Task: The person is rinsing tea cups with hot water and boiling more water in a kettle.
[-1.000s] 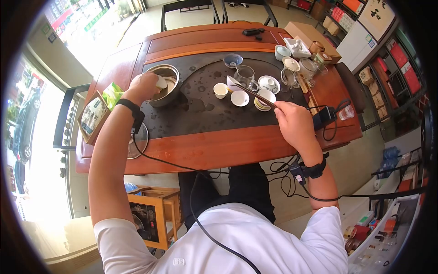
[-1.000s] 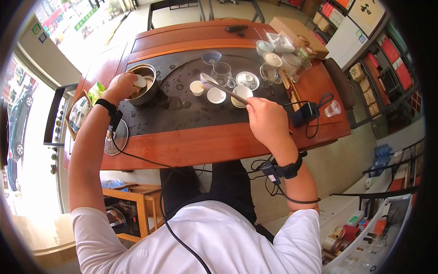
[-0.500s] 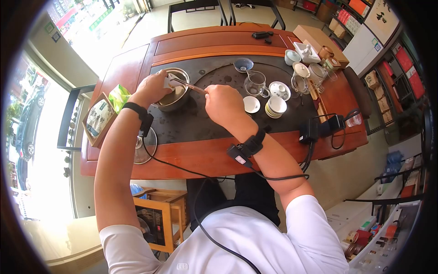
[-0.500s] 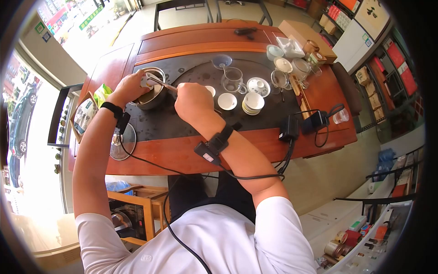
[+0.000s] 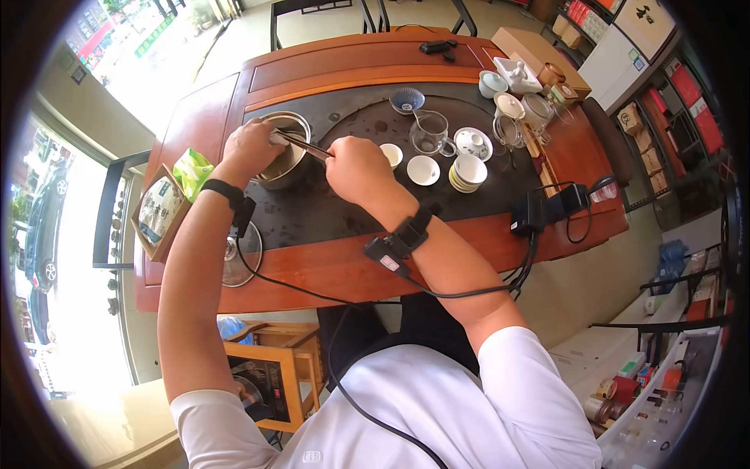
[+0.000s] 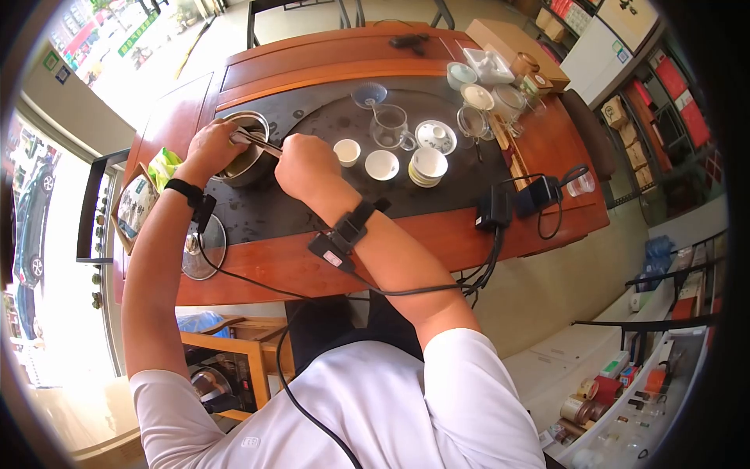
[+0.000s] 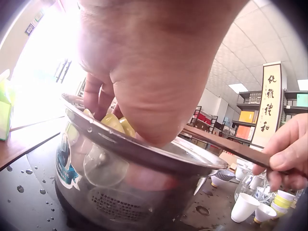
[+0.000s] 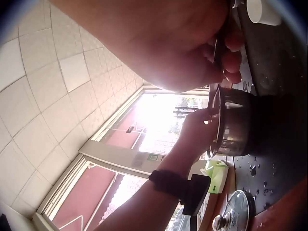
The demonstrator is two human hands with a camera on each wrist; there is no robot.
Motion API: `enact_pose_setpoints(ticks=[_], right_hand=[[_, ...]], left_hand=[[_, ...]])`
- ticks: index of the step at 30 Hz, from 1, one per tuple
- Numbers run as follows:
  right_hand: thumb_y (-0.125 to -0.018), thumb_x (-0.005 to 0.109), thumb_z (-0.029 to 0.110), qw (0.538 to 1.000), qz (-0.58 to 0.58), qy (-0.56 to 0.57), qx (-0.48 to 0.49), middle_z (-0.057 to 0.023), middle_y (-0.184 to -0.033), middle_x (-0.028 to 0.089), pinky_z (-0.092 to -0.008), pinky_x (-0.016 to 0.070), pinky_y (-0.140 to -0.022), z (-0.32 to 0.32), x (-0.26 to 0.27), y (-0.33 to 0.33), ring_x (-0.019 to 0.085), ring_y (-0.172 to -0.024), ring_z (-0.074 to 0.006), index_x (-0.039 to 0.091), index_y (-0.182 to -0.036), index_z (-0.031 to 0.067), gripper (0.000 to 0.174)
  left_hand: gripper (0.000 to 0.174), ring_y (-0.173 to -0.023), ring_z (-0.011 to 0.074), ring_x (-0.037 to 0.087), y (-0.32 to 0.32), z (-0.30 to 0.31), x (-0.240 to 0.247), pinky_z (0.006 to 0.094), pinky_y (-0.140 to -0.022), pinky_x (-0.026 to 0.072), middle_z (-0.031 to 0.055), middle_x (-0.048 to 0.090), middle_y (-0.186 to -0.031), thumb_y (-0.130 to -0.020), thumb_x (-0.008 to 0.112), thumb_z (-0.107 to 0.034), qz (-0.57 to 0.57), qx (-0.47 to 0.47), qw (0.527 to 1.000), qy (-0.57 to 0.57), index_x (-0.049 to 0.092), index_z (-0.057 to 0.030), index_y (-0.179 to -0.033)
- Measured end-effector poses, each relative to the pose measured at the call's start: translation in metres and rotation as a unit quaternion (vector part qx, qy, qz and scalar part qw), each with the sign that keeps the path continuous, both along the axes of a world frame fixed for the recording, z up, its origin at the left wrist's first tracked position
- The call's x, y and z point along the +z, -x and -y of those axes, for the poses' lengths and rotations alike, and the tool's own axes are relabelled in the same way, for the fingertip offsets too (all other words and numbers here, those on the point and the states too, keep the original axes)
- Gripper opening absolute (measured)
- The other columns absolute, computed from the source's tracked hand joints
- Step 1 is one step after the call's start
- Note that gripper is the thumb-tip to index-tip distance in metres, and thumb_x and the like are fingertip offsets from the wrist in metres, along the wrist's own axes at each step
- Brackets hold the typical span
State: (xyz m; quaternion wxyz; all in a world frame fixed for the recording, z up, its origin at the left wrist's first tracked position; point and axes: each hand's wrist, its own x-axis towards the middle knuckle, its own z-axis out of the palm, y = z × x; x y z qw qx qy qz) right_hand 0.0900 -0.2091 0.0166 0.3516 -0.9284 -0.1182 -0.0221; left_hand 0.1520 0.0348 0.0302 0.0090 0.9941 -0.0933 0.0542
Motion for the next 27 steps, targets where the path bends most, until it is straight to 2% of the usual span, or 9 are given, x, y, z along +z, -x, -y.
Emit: enact_pose_setpoints(ticks=[3, 6, 8, 11, 17, 20, 21, 24, 27], right_hand=[[-0.095, 0.066, 0.016, 0.995, 0.086, 0.053, -0.003, -0.0231, -0.093, 0.077, -0.0519, 0.0616, -0.081, 0.042, 0.019, 0.029, 0.076, -0.090, -0.0431, 0.075, -0.094, 0.0018, 0.016], [-0.094, 0.065, 0.011, 0.973, 0.167, 0.156, -0.019, -0.0190, -0.090, 0.075, -0.0495, 0.0618, -0.076, 0.094, 0.040, 0.064, 0.076, -0.085, -0.0405, 0.072, -0.093, 0.0031, 0.011], [-0.092, 0.065, 0.009, 0.964, 0.170, 0.202, -0.012, -0.0177, -0.089, 0.074, -0.0474, 0.0619, -0.074, 0.124, 0.050, 0.086, 0.077, -0.083, -0.0378, 0.071, -0.092, 0.0032, 0.008], [-0.097, 0.068, 0.014, 0.948, 0.111, 0.296, -0.018, -0.0152, -0.090, 0.074, -0.0484, 0.0601, -0.073, 0.149, 0.056, 0.106, 0.075, -0.083, -0.0366, 0.075, -0.103, 0.0057, 0.012], [-0.093, 0.068, 0.008, 0.937, 0.155, 0.314, 0.003, -0.0130, -0.087, 0.068, -0.0462, 0.0592, -0.068, 0.163, 0.047, 0.106, 0.074, -0.079, -0.0348, 0.071, -0.092, 0.0063, 0.004], [-0.084, 0.072, 0.004, 0.923, 0.169, 0.347, -0.007, -0.0132, -0.089, 0.071, -0.0418, 0.0617, -0.068, 0.183, 0.067, 0.118, 0.077, -0.079, -0.0313, 0.070, -0.091, 0.0049, 0.007], [-0.083, 0.073, 0.004, 0.920, 0.153, 0.361, -0.018, -0.0129, -0.090, 0.071, -0.0409, 0.0623, -0.069, 0.191, 0.068, 0.121, 0.077, -0.080, -0.0299, 0.071, -0.091, 0.0050, 0.008], [-0.087, 0.069, 0.005, 0.908, 0.138, 0.396, -0.010, -0.0121, -0.089, 0.068, -0.0447, 0.0600, -0.068, 0.204, 0.060, 0.123, 0.074, -0.079, -0.0329, 0.069, -0.089, 0.0056, 0.002], [-0.084, 0.073, 0.006, 0.902, 0.139, 0.408, 0.012, -0.0108, -0.089, 0.072, -0.0390, 0.0630, -0.070, 0.202, 0.044, 0.121, 0.077, -0.078, -0.0276, 0.072, -0.092, 0.0058, 0.007]], left_hand=[[0.049, -0.122, 0.0379, 0.071, -0.001, 0.000, -0.001, 0.0465, -0.107, 0.0556, 0.0158, 0.072, -0.135, -0.091, 0.080, -0.043, 0.003, 0.004, 1.000, -0.011, 0.078, -0.0042, -0.121], [0.047, -0.122, 0.0374, 0.071, 0.003, 0.010, 0.011, 0.0463, -0.107, 0.0552, 0.0161, 0.072, -0.136, -0.091, 0.081, -0.042, -0.036, 0.017, 0.999, -0.014, 0.079, -0.0044, -0.119], [0.044, -0.122, 0.0372, 0.071, 0.000, 0.009, 0.008, 0.0466, -0.107, 0.0552, 0.0162, 0.072, -0.134, -0.092, 0.080, -0.039, -0.032, 0.011, 0.999, -0.014, 0.079, -0.0044, -0.119], [0.043, -0.120, 0.0376, 0.071, -0.001, 0.006, 0.004, 0.0469, -0.106, 0.0550, 0.0164, 0.072, -0.130, -0.093, 0.080, -0.038, -0.021, -0.009, 1.000, -0.020, 0.079, -0.0042, -0.118], [0.043, -0.118, 0.0390, 0.071, 0.000, 0.006, 0.007, 0.0476, -0.105, 0.0551, 0.0171, 0.072, -0.129, -0.093, 0.079, -0.036, -0.018, -0.028, 0.999, -0.031, 0.078, -0.0020, -0.118], [0.043, -0.116, 0.0399, 0.071, 0.003, 0.012, 0.009, 0.0481, -0.104, 0.0555, 0.0172, 0.071, -0.131, -0.093, 0.078, -0.035, -0.027, -0.021, 0.999, -0.040, 0.077, -0.0009, -0.119], [0.041, -0.117, 0.0391, 0.071, 0.004, 0.013, 0.008, 0.0481, -0.105, 0.0554, 0.0166, 0.071, -0.130, -0.094, 0.077, -0.035, -0.025, -0.018, 0.999, -0.039, 0.078, -0.0009, -0.116], [0.038, -0.118, 0.0386, 0.071, 0.002, 0.016, 0.007, 0.0479, -0.105, 0.0556, 0.0159, 0.071, -0.131, -0.094, 0.076, -0.033, -0.019, -0.018, 0.999, -0.033, 0.078, -0.0006, -0.114], [0.038, -0.119, 0.0383, 0.070, -0.002, 0.015, 0.006, 0.0477, -0.105, 0.0557, 0.0165, 0.071, -0.132, -0.094, 0.075, -0.032, -0.017, -0.028, 0.999, -0.034, 0.077, -0.0007, -0.116]])
